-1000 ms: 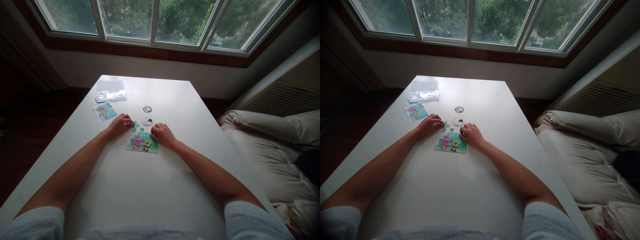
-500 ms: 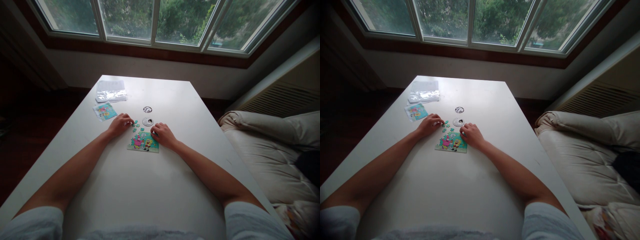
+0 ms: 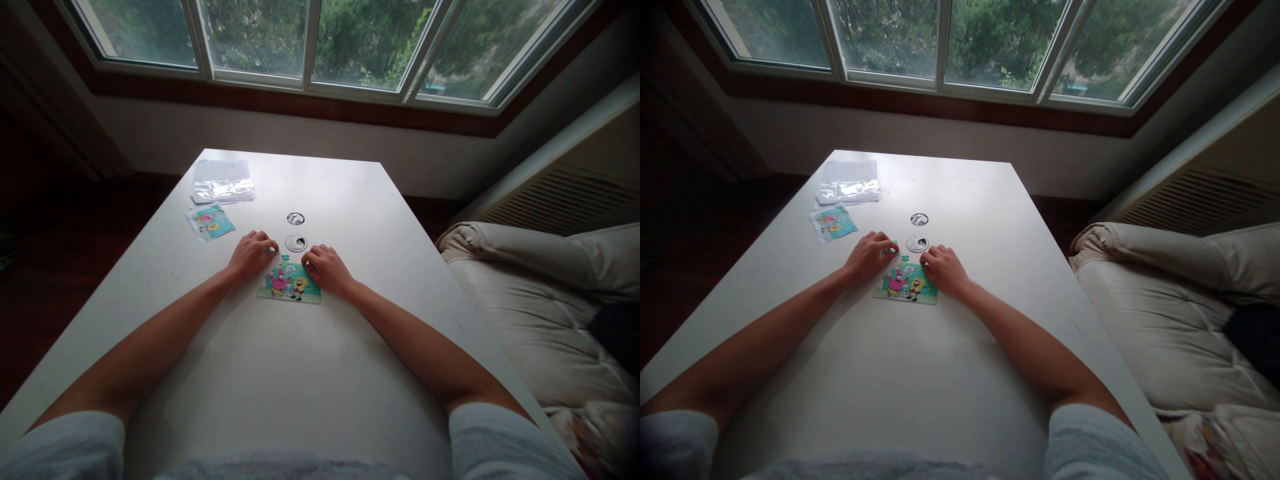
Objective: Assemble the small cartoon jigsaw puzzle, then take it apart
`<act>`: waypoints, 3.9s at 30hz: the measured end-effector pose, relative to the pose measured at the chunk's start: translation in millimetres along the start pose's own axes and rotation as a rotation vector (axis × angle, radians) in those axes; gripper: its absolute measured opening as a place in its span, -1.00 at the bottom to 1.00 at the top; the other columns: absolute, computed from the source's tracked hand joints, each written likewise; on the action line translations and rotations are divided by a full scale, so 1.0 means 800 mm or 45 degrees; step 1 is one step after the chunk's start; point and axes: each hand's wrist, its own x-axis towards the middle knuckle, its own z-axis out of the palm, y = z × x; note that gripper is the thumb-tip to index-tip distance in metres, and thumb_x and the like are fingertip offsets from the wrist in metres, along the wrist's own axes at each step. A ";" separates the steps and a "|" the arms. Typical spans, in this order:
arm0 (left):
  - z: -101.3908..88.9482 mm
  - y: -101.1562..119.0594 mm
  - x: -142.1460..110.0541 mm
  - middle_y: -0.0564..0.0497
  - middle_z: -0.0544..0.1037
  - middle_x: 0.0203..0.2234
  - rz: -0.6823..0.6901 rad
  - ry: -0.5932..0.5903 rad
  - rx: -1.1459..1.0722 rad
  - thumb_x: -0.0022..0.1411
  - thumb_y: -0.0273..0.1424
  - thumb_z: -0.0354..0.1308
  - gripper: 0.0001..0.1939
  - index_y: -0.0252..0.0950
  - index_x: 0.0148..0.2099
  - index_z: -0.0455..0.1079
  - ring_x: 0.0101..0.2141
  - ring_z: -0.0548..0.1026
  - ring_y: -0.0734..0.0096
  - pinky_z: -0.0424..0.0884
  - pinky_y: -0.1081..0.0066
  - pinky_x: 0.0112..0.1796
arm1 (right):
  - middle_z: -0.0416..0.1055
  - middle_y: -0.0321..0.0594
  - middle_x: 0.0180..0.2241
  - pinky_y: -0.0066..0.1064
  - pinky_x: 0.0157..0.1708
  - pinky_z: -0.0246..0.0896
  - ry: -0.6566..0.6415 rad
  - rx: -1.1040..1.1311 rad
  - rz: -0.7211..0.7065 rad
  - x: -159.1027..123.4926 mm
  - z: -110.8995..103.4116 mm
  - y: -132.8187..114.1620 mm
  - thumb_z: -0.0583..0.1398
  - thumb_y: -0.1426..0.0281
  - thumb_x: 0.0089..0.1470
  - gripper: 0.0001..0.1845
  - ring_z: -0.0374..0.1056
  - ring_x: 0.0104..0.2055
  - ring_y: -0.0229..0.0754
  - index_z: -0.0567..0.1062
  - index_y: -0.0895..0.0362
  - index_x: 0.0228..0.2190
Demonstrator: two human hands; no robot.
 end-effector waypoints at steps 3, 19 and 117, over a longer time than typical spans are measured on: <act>0.000 -0.005 0.000 -0.05 0.55 -0.20 0.025 0.000 -0.043 0.29 -0.44 0.12 -0.75 -0.10 -0.14 0.62 -0.15 0.40 0.17 0.34 0.17 -0.08 | 0.44 -0.12 -0.20 -0.26 -0.10 0.04 0.000 0.008 0.003 0.000 0.000 0.000 0.14 0.49 0.23 -0.86 0.23 -0.12 -0.06 0.51 0.09 -0.23; -0.003 0.005 -0.001 -0.08 0.56 -0.20 0.022 -0.023 0.018 0.31 -0.37 0.14 -0.79 -0.15 -0.10 0.59 -0.15 0.41 0.12 0.31 0.14 -0.11 | 0.45 -0.10 -0.20 -0.25 -0.11 0.03 -0.023 0.010 0.018 0.000 -0.003 -0.001 0.14 0.49 0.23 -0.85 0.23 -0.11 -0.04 0.51 0.09 -0.23; -0.020 0.024 0.002 0.08 0.61 -0.42 -0.167 -0.244 -0.269 0.14 -0.38 0.11 -0.78 -0.22 -0.22 0.57 -0.42 0.48 0.42 0.29 0.46 -0.35 | 0.44 -0.13 -0.20 -0.27 -0.13 0.03 -0.013 0.026 0.006 -0.001 -0.001 0.002 0.16 0.48 0.22 -0.86 0.24 -0.12 -0.06 0.52 0.10 -0.22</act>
